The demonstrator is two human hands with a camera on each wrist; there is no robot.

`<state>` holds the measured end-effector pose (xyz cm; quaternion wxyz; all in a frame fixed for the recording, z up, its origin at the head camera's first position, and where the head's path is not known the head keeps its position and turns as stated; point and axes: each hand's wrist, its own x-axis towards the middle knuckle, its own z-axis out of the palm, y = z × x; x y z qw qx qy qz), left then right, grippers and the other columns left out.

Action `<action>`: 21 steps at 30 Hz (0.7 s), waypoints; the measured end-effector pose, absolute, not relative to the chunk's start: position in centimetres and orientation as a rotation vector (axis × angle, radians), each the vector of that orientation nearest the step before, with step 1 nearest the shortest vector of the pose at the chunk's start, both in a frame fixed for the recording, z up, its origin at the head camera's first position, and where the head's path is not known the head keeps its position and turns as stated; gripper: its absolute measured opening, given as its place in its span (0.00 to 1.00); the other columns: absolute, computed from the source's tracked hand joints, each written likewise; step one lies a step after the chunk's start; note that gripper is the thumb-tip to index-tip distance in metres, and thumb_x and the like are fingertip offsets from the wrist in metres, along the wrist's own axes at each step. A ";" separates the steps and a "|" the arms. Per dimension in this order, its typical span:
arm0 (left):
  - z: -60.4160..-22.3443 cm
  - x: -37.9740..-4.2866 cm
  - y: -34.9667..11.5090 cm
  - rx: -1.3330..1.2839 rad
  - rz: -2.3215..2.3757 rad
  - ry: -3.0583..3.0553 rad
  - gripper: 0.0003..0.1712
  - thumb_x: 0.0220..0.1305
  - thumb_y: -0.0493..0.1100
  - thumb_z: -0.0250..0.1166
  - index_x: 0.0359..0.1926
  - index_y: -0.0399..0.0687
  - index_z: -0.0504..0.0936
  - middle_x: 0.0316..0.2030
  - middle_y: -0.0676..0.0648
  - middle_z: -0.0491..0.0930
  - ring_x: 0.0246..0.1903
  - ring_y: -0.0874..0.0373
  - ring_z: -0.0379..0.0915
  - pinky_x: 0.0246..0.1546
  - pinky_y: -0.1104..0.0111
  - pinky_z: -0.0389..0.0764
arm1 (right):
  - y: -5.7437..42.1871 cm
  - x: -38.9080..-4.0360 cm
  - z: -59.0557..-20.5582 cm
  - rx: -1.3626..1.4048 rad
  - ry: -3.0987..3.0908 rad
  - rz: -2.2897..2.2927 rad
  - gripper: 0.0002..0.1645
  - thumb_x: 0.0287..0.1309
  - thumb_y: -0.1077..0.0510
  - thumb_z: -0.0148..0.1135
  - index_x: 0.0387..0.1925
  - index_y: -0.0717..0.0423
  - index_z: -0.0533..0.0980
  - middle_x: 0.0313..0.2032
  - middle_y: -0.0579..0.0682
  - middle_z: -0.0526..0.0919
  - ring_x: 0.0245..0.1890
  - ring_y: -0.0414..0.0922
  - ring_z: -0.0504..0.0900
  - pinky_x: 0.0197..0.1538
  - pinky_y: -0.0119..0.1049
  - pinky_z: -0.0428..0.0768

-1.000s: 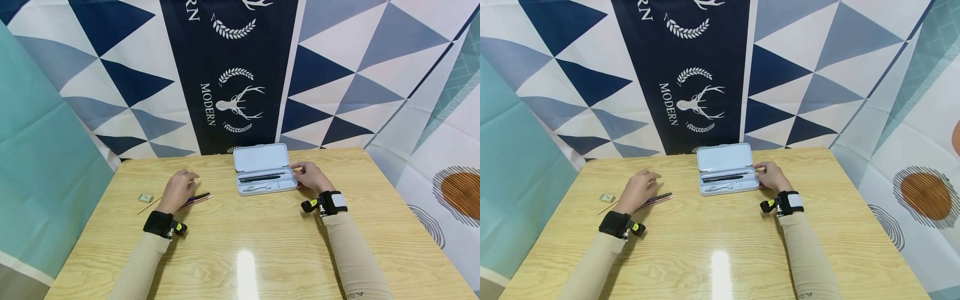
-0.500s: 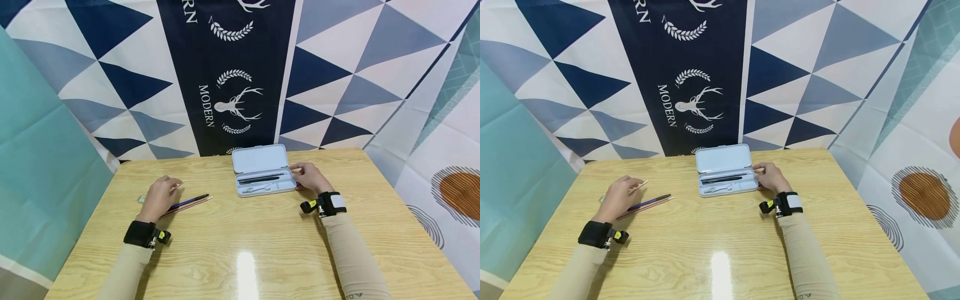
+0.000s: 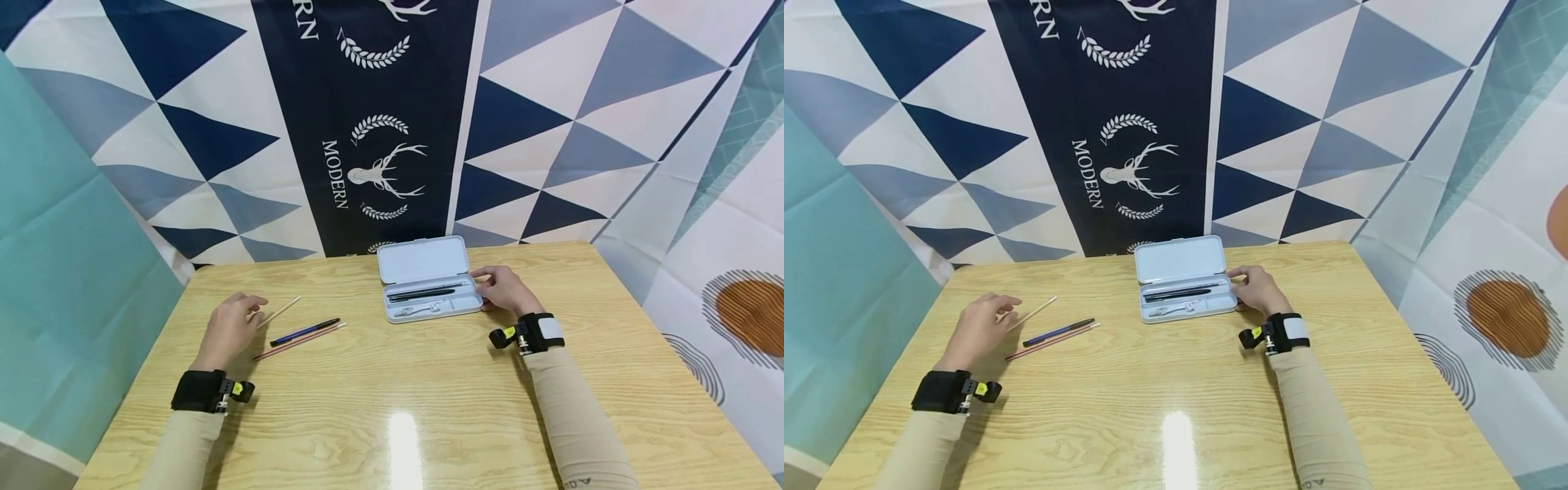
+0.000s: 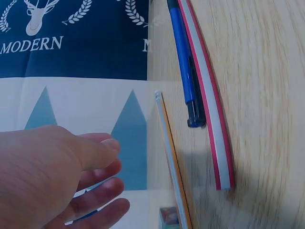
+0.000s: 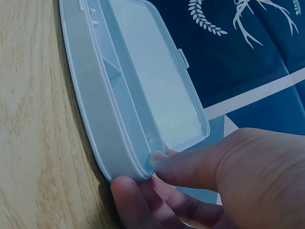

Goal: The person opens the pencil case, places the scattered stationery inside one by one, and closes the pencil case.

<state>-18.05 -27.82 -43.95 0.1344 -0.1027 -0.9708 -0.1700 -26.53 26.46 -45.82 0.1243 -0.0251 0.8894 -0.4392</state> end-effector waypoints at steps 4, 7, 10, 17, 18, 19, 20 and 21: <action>-44.1 -18.2 -28.3 -0.272 -0.512 -2.883 0.18 0.74 0.33 0.72 0.61 0.32 0.89 0.45 0.30 0.88 0.41 0.36 0.86 0.43 0.44 0.88 | 26.4 -26.5 -45.7 -0.071 2.594 -1.277 0.30 0.80 0.65 0.58 0.78 0.69 0.73 0.44 0.62 0.83 0.33 0.44 0.87 0.35 0.33 0.91; -44.3 -18.3 -28.6 -0.280 -0.531 -2.925 0.20 0.74 0.34 0.74 0.63 0.31 0.87 0.46 0.28 0.87 0.41 0.36 0.88 0.42 0.45 0.89 | 26.3 -26.5 -45.7 -0.065 2.592 -1.280 0.30 0.79 0.65 0.58 0.78 0.69 0.73 0.43 0.62 0.83 0.33 0.43 0.87 0.34 0.33 0.91; -44.4 -18.3 -28.7 -0.283 -0.540 -2.946 0.19 0.73 0.35 0.74 0.61 0.32 0.87 0.45 0.29 0.87 0.41 0.37 0.88 0.41 0.45 0.89 | 26.3 -26.6 -45.7 -0.068 2.588 -1.284 0.31 0.79 0.65 0.58 0.78 0.70 0.73 0.43 0.60 0.83 0.32 0.43 0.87 0.34 0.32 0.91; -44.8 -18.2 -28.8 -0.271 -0.528 -2.972 0.15 0.73 0.35 0.75 0.57 0.35 0.89 0.43 0.32 0.87 0.41 0.38 0.87 0.41 0.46 0.89 | 26.5 -26.6 -45.8 -0.088 2.584 -1.299 0.31 0.78 0.66 0.58 0.77 0.71 0.73 0.40 0.59 0.82 0.30 0.42 0.86 0.34 0.33 0.91; -44.9 -18.2 -28.8 -0.271 -0.522 -2.976 0.14 0.73 0.35 0.75 0.56 0.35 0.90 0.43 0.32 0.87 0.41 0.38 0.87 0.40 0.47 0.90 | 26.5 -26.6 -45.8 -0.088 2.583 -1.299 0.31 0.78 0.66 0.58 0.77 0.71 0.73 0.40 0.59 0.82 0.30 0.42 0.86 0.34 0.33 0.91; -44.9 -18.2 -28.8 -0.266 -0.516 -2.981 0.14 0.72 0.35 0.75 0.56 0.35 0.90 0.44 0.32 0.87 0.41 0.38 0.87 0.40 0.47 0.90 | 26.5 -26.6 -45.8 -0.088 2.583 -1.299 0.31 0.78 0.66 0.58 0.77 0.71 0.73 0.40 0.60 0.82 0.30 0.42 0.86 0.34 0.33 0.91; -44.9 -18.2 -28.8 -0.264 -0.511 -2.986 0.14 0.72 0.34 0.75 0.56 0.36 0.90 0.44 0.32 0.87 0.41 0.39 0.87 0.40 0.47 0.90 | 26.6 -26.6 -45.8 -0.086 2.582 -1.300 0.31 0.78 0.66 0.58 0.77 0.71 0.73 0.41 0.60 0.83 0.30 0.42 0.87 0.34 0.33 0.91; -45.0 -18.2 -28.8 -0.260 -0.504 -2.991 0.14 0.72 0.34 0.75 0.56 0.36 0.91 0.44 0.33 0.87 0.41 0.39 0.87 0.39 0.48 0.90 | 26.6 -26.7 -45.9 -0.084 2.580 -1.301 0.31 0.78 0.66 0.58 0.78 0.70 0.73 0.41 0.60 0.83 0.30 0.42 0.87 0.34 0.33 0.91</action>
